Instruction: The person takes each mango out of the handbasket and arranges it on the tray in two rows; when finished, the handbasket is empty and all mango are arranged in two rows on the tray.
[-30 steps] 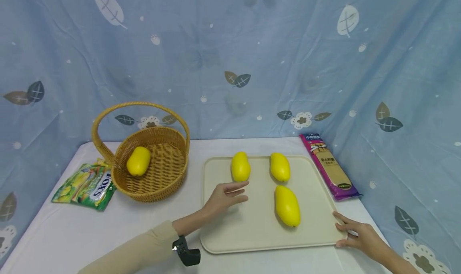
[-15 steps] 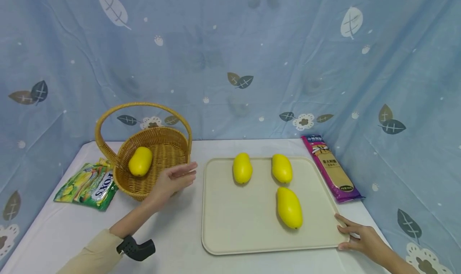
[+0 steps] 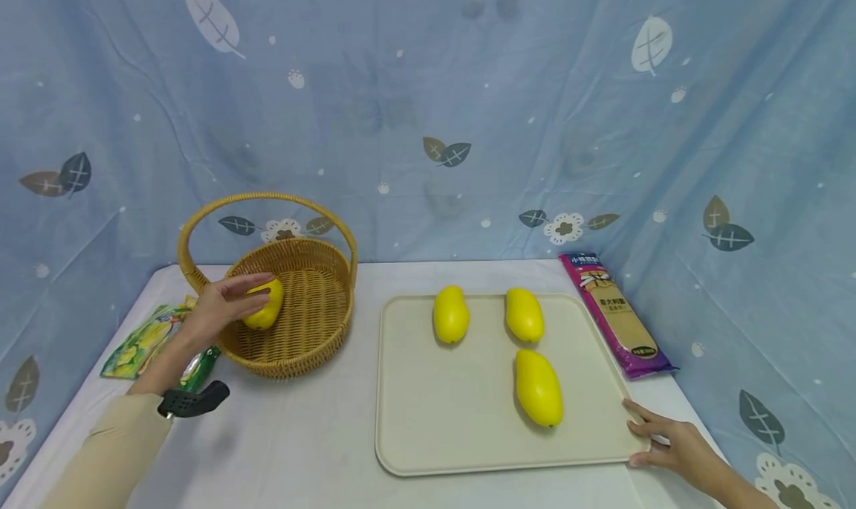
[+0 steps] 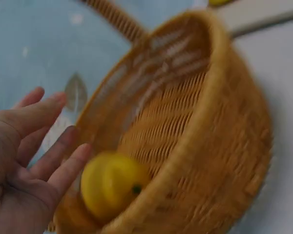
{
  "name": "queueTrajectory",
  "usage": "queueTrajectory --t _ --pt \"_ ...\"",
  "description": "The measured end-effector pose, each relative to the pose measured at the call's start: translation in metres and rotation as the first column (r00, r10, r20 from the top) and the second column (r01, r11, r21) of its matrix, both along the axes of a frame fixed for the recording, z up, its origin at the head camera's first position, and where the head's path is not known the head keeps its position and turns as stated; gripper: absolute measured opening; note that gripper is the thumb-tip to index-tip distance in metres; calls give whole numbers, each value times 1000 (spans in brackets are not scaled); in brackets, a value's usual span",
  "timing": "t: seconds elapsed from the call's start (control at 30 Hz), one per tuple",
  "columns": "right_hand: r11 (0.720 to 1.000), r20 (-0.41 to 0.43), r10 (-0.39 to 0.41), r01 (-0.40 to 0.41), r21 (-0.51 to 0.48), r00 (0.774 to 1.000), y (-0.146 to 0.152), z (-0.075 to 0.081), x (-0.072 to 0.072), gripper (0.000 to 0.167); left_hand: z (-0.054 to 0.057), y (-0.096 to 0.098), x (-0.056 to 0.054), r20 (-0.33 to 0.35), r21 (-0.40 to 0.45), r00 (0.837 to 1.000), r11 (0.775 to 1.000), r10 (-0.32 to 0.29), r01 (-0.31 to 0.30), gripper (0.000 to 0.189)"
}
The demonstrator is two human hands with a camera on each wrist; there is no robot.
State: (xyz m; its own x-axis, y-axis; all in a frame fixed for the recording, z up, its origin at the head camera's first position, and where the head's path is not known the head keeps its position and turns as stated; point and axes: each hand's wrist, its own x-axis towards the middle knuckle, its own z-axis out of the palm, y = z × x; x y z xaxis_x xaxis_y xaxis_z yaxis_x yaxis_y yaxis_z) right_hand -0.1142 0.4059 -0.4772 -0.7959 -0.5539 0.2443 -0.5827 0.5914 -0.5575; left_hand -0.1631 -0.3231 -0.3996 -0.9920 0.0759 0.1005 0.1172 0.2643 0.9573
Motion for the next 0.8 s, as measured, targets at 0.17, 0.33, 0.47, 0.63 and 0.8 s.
queueTrajectory --t 0.17,0.33,0.47,0.63,0.8 --pt "1000 8 4 -4 9 1000 0 -1 1 49 -6 -14 -10 -24 -280 996 956 82 -85 50" --pt "1000 -13 0 0 10 1000 -1 -2 1 48 -10 -11 -19 -10 -306 997 949 76 -75 50" --pt "1000 -22 9 -9 2 1000 -1 -2 0 48 -10 -10 -20 15 -321 993 941 118 -107 49" --pt "1000 -33 -2 2 9 999 -1 -2 0 48 -12 -8 -24 73 -349 992 934 107 -75 51" --pt "999 -8 -17 18 27 1000 0 -2 -1 49 -13 -4 -28 163 -351 981 935 109 -46 54"
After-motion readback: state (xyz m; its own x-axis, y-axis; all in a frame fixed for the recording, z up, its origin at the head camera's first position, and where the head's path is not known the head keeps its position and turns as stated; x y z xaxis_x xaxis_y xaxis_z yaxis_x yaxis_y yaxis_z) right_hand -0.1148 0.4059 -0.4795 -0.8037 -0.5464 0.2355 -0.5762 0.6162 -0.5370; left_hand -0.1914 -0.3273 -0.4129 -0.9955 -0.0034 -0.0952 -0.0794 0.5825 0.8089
